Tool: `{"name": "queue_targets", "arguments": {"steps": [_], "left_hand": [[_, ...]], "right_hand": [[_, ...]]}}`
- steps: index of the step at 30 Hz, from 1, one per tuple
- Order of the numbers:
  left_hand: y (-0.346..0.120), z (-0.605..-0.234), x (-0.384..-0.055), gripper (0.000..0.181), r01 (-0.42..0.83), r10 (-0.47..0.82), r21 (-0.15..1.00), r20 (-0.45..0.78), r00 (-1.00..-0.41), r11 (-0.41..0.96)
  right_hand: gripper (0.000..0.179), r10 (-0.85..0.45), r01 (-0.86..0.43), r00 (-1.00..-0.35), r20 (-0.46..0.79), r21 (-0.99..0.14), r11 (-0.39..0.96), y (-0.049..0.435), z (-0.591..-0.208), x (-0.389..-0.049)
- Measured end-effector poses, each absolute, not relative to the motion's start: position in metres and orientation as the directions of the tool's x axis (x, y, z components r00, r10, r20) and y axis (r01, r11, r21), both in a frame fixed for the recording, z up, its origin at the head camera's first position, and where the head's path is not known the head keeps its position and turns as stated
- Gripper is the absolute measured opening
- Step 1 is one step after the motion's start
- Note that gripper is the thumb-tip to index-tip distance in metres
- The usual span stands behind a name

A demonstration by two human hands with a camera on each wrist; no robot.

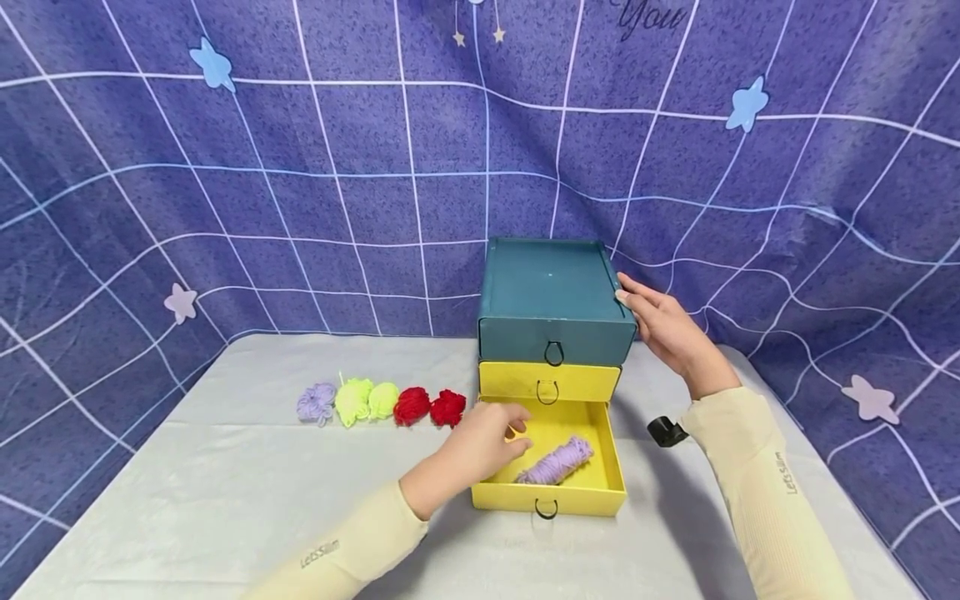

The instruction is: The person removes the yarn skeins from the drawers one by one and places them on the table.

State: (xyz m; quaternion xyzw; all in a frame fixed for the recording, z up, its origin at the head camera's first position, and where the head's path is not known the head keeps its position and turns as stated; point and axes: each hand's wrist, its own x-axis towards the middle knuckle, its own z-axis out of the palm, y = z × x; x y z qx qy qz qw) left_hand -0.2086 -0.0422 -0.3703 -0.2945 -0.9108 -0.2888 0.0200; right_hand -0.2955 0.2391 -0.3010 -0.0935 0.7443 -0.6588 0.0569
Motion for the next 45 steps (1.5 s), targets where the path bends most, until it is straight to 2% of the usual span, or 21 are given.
{"name": "queue_targets", "arguments": {"steps": [5, 20, 32, 40, 45], "left_hand": [[-0.027, -0.382, -0.205, 0.033, 0.543, 0.533, 0.465, 0.166, -0.829, 0.700], [0.002, -0.407, -0.213, 0.039, 0.503, 0.530, 0.414, 0.055, -0.846, 0.759], [0.002, -0.407, -0.216, 0.023, 0.545, 0.550, 0.299, 0.076, -0.832, 0.783], [-0.002, -0.406, -0.217, 0.012, 0.555, 0.564, 0.316, 0.070, -0.823, 0.770], [-0.008, -0.403, -0.220, 0.008, 0.579, 0.576, 0.328, 0.117, -0.809, 0.747]], "right_hand": [[0.065, -0.202, -0.069, -0.978, 0.050, -0.994, 0.090, 0.239, -0.301, -0.295], [0.068, -0.246, -0.069, -0.968, 0.048, -0.995, 0.077, 0.237, -0.299, -0.294], [0.067, -0.245, -0.067, -0.968, 0.049, -0.995, 0.067, 0.237, -0.298, -0.293], [0.068, -0.237, -0.066, -0.970, 0.047, -0.995, 0.074, 0.237, -0.300, -0.292], [0.068, -0.236, -0.068, -0.971, 0.050, -0.995, 0.069, 0.237, -0.300, -0.294]]}}
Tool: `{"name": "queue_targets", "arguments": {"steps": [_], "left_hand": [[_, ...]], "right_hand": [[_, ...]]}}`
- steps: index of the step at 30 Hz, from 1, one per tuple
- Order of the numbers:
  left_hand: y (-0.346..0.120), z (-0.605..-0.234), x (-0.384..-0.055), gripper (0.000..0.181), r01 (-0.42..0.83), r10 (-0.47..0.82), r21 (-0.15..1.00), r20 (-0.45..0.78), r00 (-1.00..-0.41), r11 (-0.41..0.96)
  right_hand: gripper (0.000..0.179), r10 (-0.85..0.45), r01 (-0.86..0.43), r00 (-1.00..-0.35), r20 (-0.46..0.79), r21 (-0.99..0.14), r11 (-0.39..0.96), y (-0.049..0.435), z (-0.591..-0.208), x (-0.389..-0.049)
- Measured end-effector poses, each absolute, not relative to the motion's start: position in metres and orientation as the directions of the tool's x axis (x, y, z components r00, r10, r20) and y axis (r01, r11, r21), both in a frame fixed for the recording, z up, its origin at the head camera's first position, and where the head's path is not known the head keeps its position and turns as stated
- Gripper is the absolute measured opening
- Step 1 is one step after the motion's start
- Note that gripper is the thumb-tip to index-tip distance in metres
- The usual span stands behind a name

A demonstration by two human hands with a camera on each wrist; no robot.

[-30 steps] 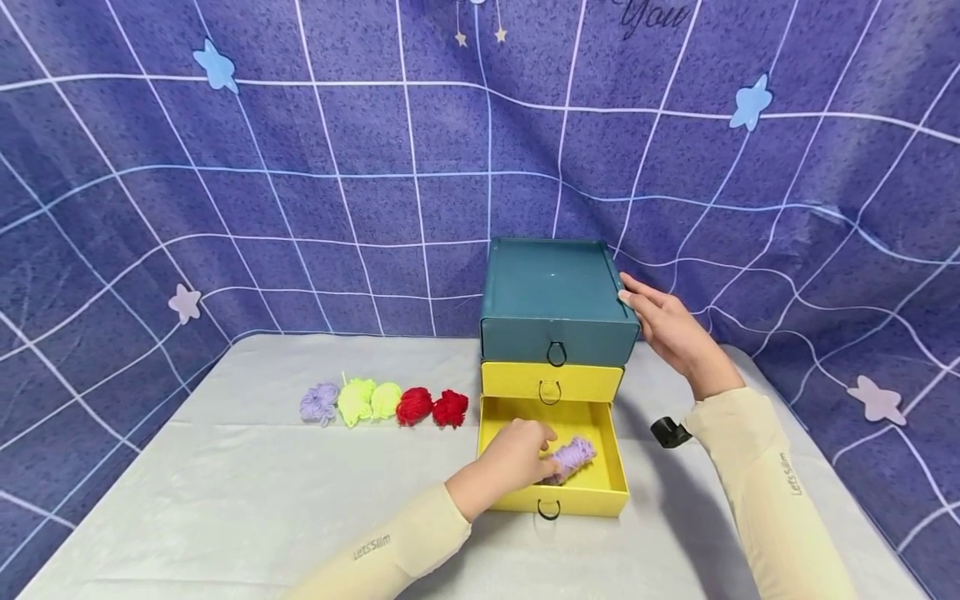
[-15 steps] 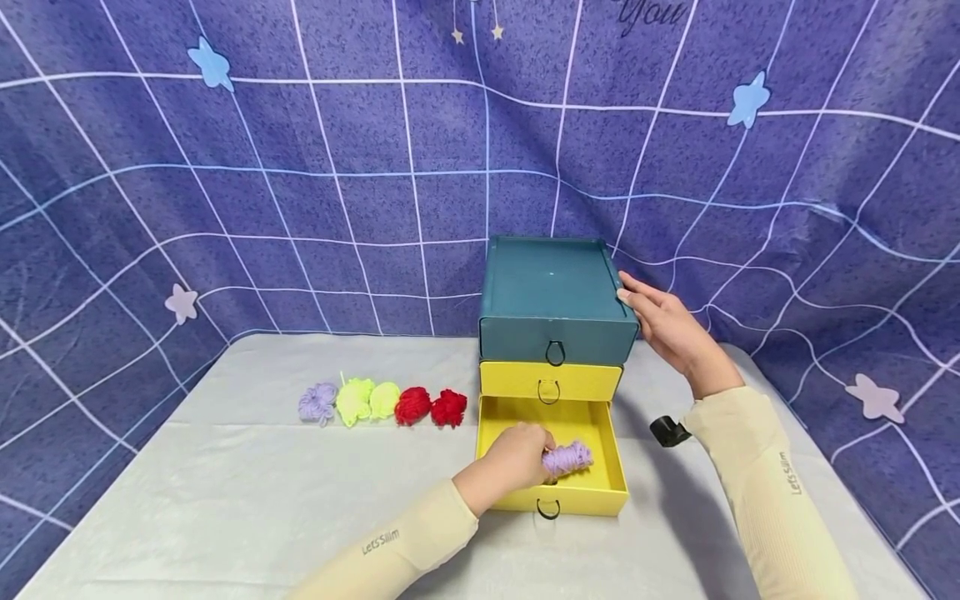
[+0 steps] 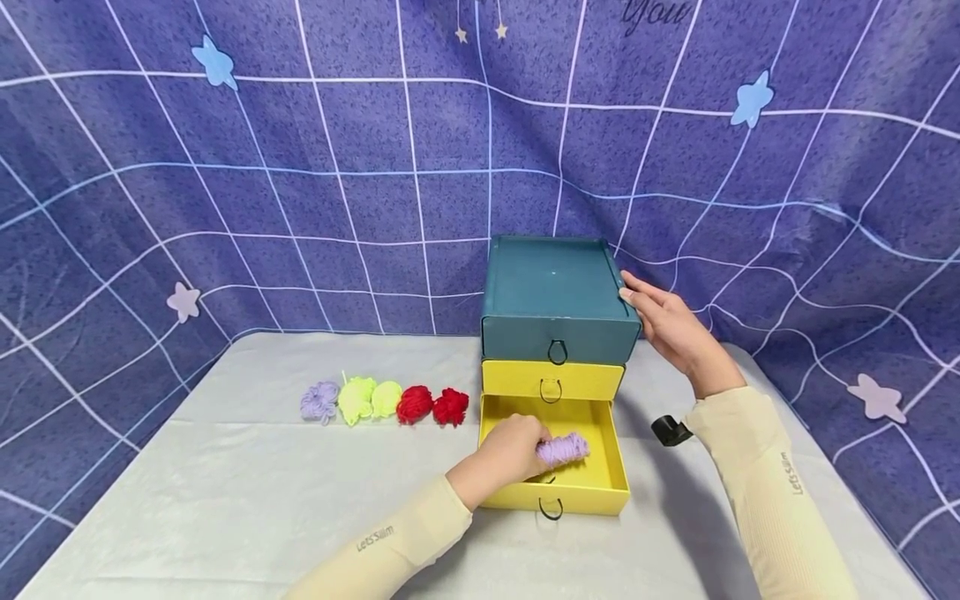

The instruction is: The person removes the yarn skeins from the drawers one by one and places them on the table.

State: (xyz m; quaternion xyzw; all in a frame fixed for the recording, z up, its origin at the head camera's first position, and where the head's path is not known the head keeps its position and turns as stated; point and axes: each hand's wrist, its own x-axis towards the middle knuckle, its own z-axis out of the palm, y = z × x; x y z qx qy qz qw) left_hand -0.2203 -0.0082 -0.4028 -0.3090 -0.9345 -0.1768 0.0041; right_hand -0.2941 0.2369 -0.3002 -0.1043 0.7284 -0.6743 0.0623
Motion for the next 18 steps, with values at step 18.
{"name": "queue_targets", "arguments": {"steps": [18], "left_hand": [[-0.035, -0.365, -0.209, 0.024, 0.592, 0.561, 0.470, 0.222, -0.798, 0.655]], "right_hand": [[0.068, -0.236, -0.068, -0.970, 0.052, -0.996, 0.061, 0.237, -0.300, -0.295]]}}
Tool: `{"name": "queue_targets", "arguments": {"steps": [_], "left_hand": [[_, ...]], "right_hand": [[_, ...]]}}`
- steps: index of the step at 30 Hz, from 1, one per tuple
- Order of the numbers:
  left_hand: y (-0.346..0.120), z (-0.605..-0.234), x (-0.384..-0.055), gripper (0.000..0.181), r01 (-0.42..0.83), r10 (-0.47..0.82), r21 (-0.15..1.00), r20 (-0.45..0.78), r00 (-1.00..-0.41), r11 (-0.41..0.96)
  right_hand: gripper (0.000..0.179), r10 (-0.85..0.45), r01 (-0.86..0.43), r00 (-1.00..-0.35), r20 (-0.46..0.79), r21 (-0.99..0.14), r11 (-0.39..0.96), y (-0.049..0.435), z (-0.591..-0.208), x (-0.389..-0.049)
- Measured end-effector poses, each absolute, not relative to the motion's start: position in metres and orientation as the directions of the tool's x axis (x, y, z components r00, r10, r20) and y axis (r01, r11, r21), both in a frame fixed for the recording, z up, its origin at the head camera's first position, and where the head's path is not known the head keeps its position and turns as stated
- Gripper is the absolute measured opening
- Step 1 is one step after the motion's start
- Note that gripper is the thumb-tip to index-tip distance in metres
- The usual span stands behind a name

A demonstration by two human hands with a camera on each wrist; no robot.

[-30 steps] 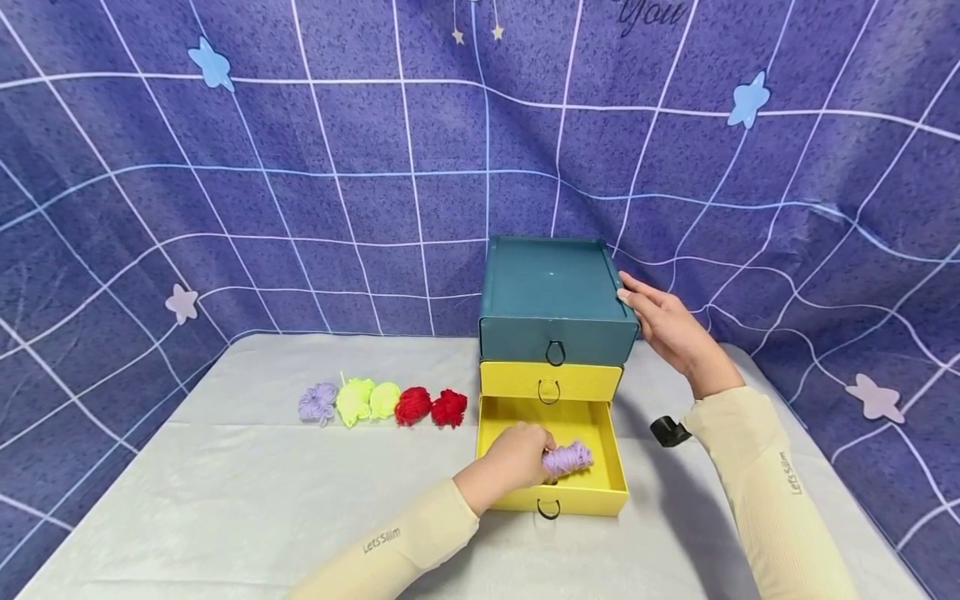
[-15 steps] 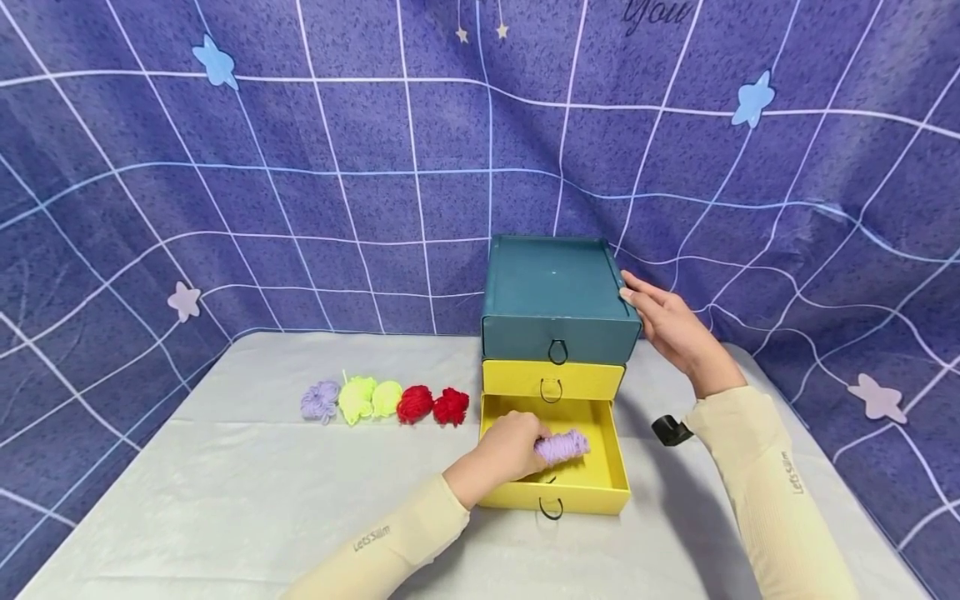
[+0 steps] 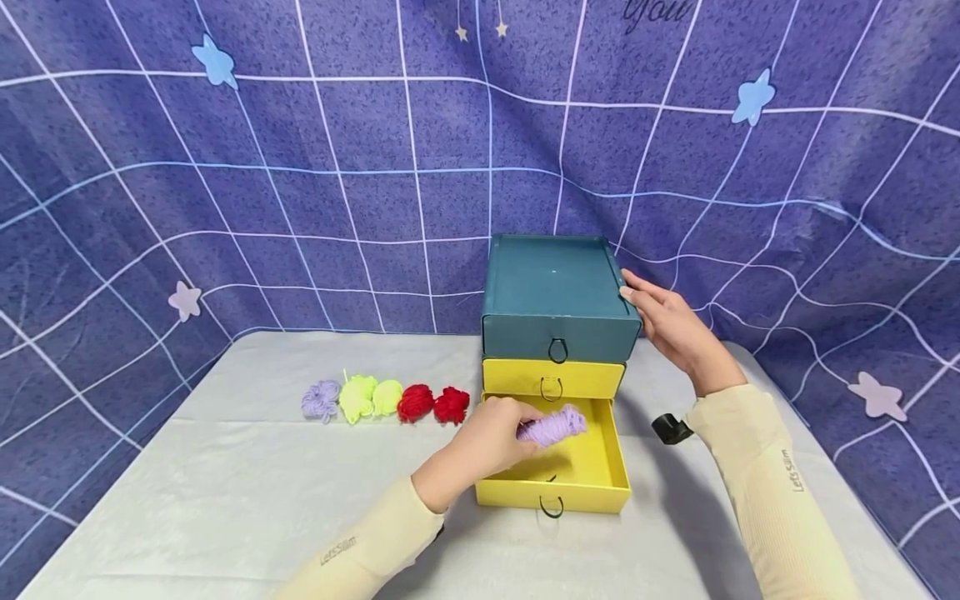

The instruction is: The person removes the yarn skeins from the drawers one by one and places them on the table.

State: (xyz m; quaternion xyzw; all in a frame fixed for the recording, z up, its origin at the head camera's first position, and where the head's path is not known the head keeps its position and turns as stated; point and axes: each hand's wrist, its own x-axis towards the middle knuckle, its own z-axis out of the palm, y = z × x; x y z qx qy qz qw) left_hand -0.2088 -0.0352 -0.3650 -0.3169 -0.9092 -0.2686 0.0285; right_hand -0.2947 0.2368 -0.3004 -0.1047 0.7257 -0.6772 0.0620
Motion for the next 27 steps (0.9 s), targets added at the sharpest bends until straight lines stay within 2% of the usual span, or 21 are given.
{"name": "queue_targets", "arguments": {"steps": [13, 22, 27], "left_hand": [[-0.083, -0.345, -0.210, 0.027, 0.472, 0.517, 0.659, 0.145, -0.844, 0.586], [-0.119, -0.340, -0.219, 0.030, 0.423, 0.472, 0.722, 0.151, -0.868, 0.548], [-0.141, -0.334, -0.222, 0.030, 0.366, 0.402, 0.722, 0.133, -0.906, 0.587]], "right_hand": [[0.068, -0.237, -0.073, -0.970, 0.056, -0.995, 0.066, 0.237, -0.301, -0.295], [0.068, -0.244, -0.072, -0.968, 0.057, -0.996, 0.050, 0.237, -0.298, -0.294], [0.067, -0.242, -0.067, -0.969, 0.055, -0.997, 0.043, 0.237, -0.299, -0.294]]}}
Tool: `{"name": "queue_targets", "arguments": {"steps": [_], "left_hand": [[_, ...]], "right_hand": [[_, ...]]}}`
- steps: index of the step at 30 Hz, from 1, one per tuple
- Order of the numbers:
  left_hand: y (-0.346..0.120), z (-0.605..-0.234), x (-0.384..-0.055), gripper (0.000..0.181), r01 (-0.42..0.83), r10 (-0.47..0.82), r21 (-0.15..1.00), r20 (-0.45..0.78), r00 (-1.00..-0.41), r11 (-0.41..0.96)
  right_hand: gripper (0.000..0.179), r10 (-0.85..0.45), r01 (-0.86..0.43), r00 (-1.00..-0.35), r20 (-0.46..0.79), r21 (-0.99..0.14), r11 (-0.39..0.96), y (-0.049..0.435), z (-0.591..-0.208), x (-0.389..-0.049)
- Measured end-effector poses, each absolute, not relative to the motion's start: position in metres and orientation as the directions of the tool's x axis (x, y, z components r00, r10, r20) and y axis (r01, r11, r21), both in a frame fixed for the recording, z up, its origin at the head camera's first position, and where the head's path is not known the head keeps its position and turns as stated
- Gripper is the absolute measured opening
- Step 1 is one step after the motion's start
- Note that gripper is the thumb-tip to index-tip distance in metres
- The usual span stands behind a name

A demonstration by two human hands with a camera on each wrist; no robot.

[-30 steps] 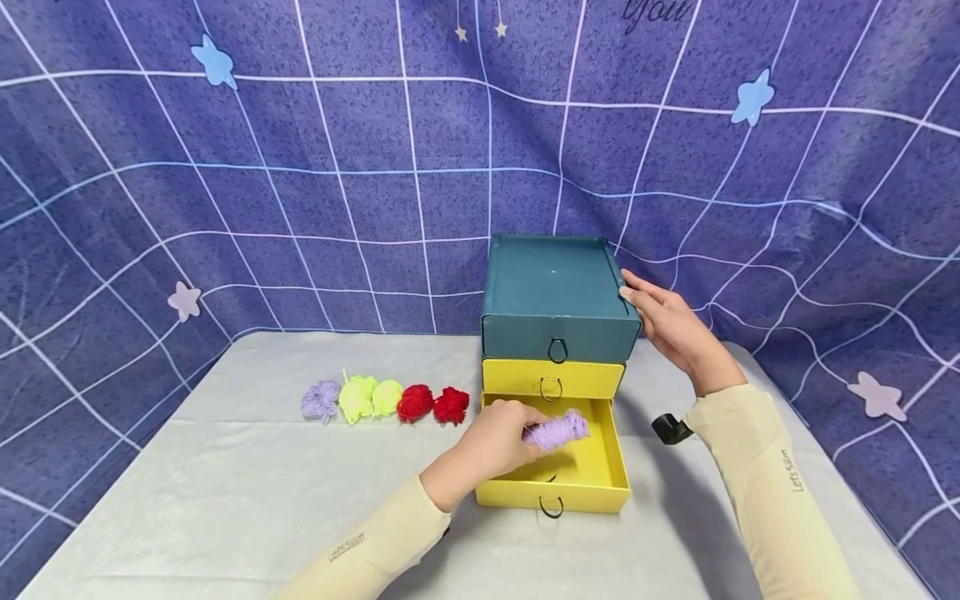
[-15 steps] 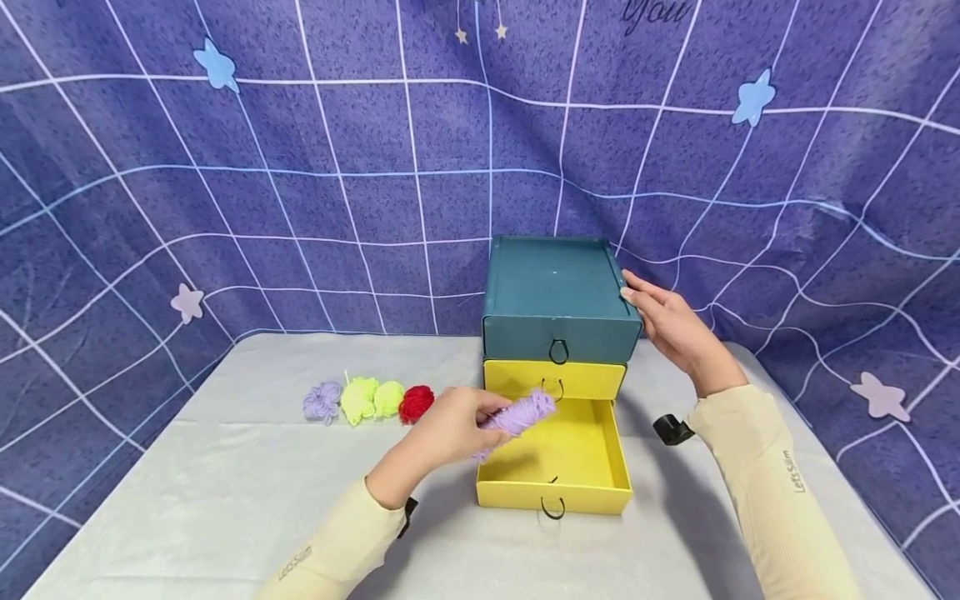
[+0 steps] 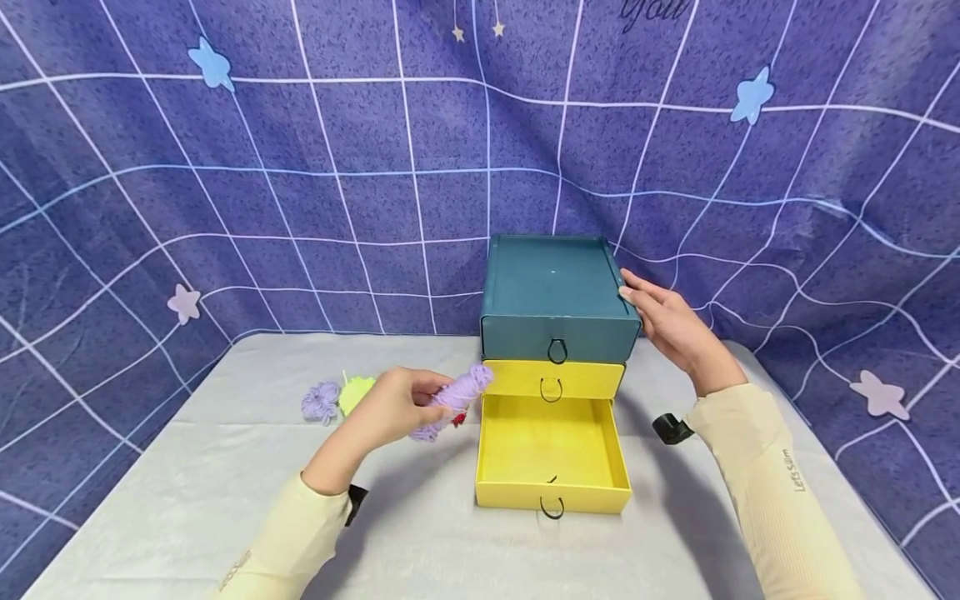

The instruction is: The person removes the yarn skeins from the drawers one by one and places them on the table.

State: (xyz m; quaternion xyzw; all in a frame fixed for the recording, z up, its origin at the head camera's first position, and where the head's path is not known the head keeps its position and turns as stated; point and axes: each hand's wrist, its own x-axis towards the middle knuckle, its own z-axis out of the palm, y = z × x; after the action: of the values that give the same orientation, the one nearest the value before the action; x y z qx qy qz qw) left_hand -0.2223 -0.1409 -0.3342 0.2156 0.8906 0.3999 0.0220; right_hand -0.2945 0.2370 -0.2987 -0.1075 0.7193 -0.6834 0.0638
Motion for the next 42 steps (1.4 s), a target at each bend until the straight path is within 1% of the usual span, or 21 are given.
{"name": "queue_targets", "arguments": {"steps": [5, 9, 12, 16, 22, 28, 34, 42], "left_hand": [[-0.164, -0.331, -0.229, 0.032, 0.350, 0.351, 0.699, 0.150, -0.924, 0.624], [-0.185, -0.330, -0.237, 0.033, 0.326, 0.323, 0.725, 0.150, -0.934, 0.607], [-0.202, -0.331, -0.242, 0.034, 0.288, 0.288, 0.731, 0.130, -0.949, 0.618], [-0.225, -0.333, -0.250, 0.037, 0.232, 0.222, 0.722, 0.111, -0.969, 0.652], [-0.263, -0.341, -0.262, 0.044, 0.154, 0.105, 0.702, 0.113, -0.988, 0.696], [-0.301, -0.352, -0.272, 0.046, 0.085, 0.018, 0.663, 0.108, -0.994, 0.744], [-0.329, -0.361, -0.278, 0.046, 0.031, -0.035, 0.614, 0.095, -0.995, 0.789], [-0.357, -0.379, -0.285, 0.045, -0.047, -0.062, 0.540, 0.009, -0.998, 0.840]], "right_hand": [[0.068, -0.240, -0.065, -0.969, 0.055, -0.997, 0.035, 0.238, -0.299, -0.295], [0.068, -0.240, -0.066, -0.969, 0.054, -0.997, 0.044, 0.238, -0.299, -0.295], [0.068, -0.237, -0.066, -0.970, 0.051, -0.996, 0.054, 0.238, -0.299, -0.295], [0.068, -0.235, -0.070, -0.970, 0.056, -0.996, 0.052, 0.239, -0.299, -0.294], [0.069, -0.242, -0.072, -0.969, 0.054, -0.995, 0.066, 0.239, -0.298, -0.294], [0.069, -0.243, -0.070, -0.969, 0.052, -0.995, 0.066, 0.239, -0.298, -0.296], [0.068, -0.246, -0.070, -0.968, 0.053, -0.996, 0.061, 0.238, -0.298, -0.297], [0.067, -0.246, -0.069, -0.968, 0.053, -0.996, 0.056, 0.238, -0.299, -0.297]]}}
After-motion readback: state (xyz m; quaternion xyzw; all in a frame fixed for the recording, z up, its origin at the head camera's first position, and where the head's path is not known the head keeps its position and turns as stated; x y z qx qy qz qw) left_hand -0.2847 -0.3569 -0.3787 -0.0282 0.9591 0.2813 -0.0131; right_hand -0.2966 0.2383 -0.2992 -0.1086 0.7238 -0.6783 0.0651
